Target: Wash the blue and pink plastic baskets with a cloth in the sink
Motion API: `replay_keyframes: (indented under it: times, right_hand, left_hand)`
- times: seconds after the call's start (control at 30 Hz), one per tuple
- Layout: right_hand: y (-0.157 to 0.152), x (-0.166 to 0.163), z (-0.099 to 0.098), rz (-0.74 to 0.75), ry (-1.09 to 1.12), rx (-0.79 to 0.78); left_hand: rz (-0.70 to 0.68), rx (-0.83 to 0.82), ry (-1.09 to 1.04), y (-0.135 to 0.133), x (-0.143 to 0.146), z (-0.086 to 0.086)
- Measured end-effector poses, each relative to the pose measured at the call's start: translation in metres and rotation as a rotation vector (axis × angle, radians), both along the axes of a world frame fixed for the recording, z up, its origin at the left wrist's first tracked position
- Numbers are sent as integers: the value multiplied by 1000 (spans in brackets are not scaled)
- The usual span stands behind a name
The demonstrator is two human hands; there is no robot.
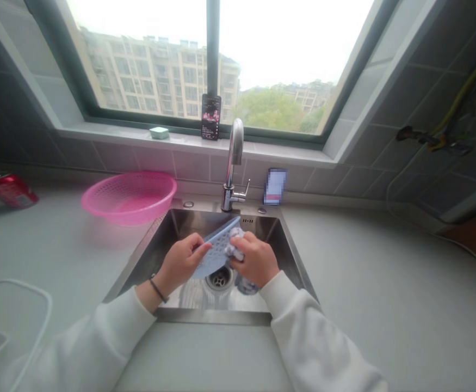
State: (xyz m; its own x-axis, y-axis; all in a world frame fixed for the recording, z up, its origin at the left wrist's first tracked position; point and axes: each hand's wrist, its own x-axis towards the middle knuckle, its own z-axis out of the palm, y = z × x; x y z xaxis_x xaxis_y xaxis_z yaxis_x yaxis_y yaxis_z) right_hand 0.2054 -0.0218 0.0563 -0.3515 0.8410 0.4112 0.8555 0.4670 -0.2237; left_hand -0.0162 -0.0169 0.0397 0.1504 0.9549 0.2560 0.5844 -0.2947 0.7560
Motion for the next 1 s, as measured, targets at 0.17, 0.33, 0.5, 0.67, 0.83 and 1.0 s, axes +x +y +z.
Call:
replay_keyframes:
  times: [0.17, 0.33, 0.5, 0.67, 0.83, 1.0]
  right_hand:
    - [-12, -16, -2, 222, -52, -32]
    - [19, 21, -2, -125, 112, -54]
    - [11, 14, -4, -24, 148, 50]
    - [-17, -15, -4, 396, 40, 147]
    - [8, 15, -2, 86, 236, 104]
    - [2, 11, 0, 132, 245, 122]
  left_hand:
    - [3, 7, 11, 1, -2, -1]
    - [-31, 20, -70, 2, -4, 1]
    - [26, 38, -175, 5, -5, -3]
    - [107, -42, -440, 6, -4, -1]
    - [161, -143, -700, 5, -3, 6]
    - [166, -209, -819, 4, -4, 7]
